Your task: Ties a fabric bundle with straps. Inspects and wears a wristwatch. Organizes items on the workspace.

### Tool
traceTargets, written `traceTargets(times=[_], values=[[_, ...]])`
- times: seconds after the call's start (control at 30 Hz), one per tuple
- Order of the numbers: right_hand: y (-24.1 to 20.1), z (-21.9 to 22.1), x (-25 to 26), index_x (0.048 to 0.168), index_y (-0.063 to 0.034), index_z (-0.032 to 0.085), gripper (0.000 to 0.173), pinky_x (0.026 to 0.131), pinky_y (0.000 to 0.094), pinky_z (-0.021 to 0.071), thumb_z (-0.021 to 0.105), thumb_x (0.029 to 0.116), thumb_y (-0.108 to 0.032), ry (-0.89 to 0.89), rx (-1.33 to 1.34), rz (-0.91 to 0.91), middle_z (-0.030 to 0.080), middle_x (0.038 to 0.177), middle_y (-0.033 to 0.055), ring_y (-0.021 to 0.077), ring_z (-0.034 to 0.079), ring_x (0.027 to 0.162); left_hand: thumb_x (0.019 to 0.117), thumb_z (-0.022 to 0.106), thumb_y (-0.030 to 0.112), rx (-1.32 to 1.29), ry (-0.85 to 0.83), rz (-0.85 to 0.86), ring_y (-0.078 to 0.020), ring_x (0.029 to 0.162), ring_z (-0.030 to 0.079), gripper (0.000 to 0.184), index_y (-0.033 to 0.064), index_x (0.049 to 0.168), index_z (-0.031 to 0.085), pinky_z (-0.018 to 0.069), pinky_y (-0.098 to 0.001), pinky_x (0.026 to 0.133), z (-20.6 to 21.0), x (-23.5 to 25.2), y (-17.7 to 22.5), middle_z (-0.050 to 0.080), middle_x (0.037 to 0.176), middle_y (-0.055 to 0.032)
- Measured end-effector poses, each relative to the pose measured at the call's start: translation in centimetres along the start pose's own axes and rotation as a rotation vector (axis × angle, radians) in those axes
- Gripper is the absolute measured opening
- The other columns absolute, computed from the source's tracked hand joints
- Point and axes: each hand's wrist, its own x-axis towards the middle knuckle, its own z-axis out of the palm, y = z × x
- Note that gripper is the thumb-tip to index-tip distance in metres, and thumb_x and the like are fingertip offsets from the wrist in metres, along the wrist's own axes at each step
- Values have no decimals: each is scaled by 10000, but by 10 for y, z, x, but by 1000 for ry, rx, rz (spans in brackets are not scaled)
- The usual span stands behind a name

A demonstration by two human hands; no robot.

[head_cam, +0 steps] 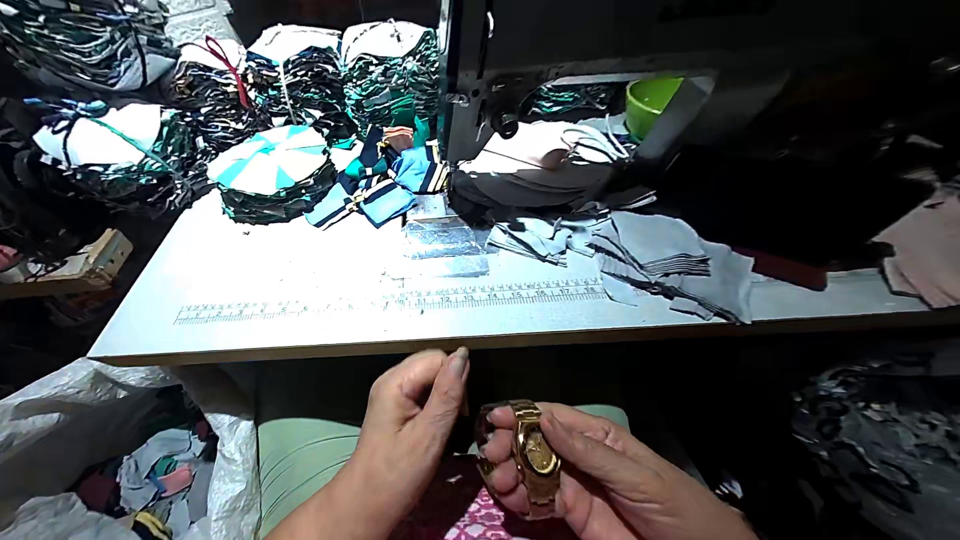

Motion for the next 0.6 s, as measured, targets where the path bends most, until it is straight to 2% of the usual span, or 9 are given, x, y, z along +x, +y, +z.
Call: traceTargets(times=[0.07,0.13,0.2,0.23,0.3,0.33,0.4,0.5,0.6], values=[[1,2,1,1322,14,601,330,974,413,585,441,1102,-173,54,49,-31,707,1207,178,276,715,1089,1100,444,296,-44,-83,-13,-28,704,597,437,89,770,641,523,-201,668,1,-11,-6,592,728,31],[2,3,3,1349,44,566,362,1020,436,558,385,1111,-160,92,142,-78,678,1263,214,309,691,1148,1098,453,323,-105,-155,-48,-45,785,638,412,65,846,654,561,-232,729,4,-19,-13,635,823,12],[3,3,5,1371,51,532,395,1082,460,509,323,1119,-170,94,253,-116,633,1341,250,354,637,1246,1043,567,393,-190,-205,-99,-59,932,677,382,32,1057,690,588,-258,830,9,-23,-17,697,999,-1],[4,4,6,1378,56,507,400,1115,468,480,301,1119,-171,87,307,-138,605,1376,268,376,601,1295,990,652,415,-216,-222,-108,-70,1010,679,442,2,1147,667,592,-271,886,12,-24,-18,700,1078,-19],[6,3,9,1404,56,477,409,1163,460,425,317,1110,-180,63,385,-166,561,1427,278,383,540,1361,897,784,365,-225,-255,-83,-107,1107,666,569,-65,1219,596,569,-307,983,18,-24,-18,686,1155,-76],[7,2,9,1419,49,472,412,1175,452,408,338,1105,-182,55,403,-173,546,1448,274,375,522,1380,874,813,325,-210,-263,-68,-107,1110,664,565,-71,1203,580,558,-307,1000,20,-23,-19,686,1146,-85],[9,1,9,1428,33,461,413,1178,450,397,359,1100,-197,40,372,-193,531,1471,261,360,505,1397,884,810,270,-192,-254,-68,-70,1031,662,437,-33,1119,601,556,-275,952,21,-22,-20,689,1063,-48],[11,-1,8,1422,16,456,399,1201,475,356,389,1096,-204,-14,333,-212,502,1508,246,359,459,1437,915,777,242,-172,-219,-96,-34,814,627,282,13,999,635,540,-218,772,18,-20,-19,659,878,0],[11,-3,5,1420,7,480,402,1202,487,352,410,1094,-216,-36,316,-196,487,1528,230,357,447,1446,935,754,238,-104,-172,-66,-31,783,649,231,21,975,684,562,-206,730,11,-19,-16,686,870,-4]])
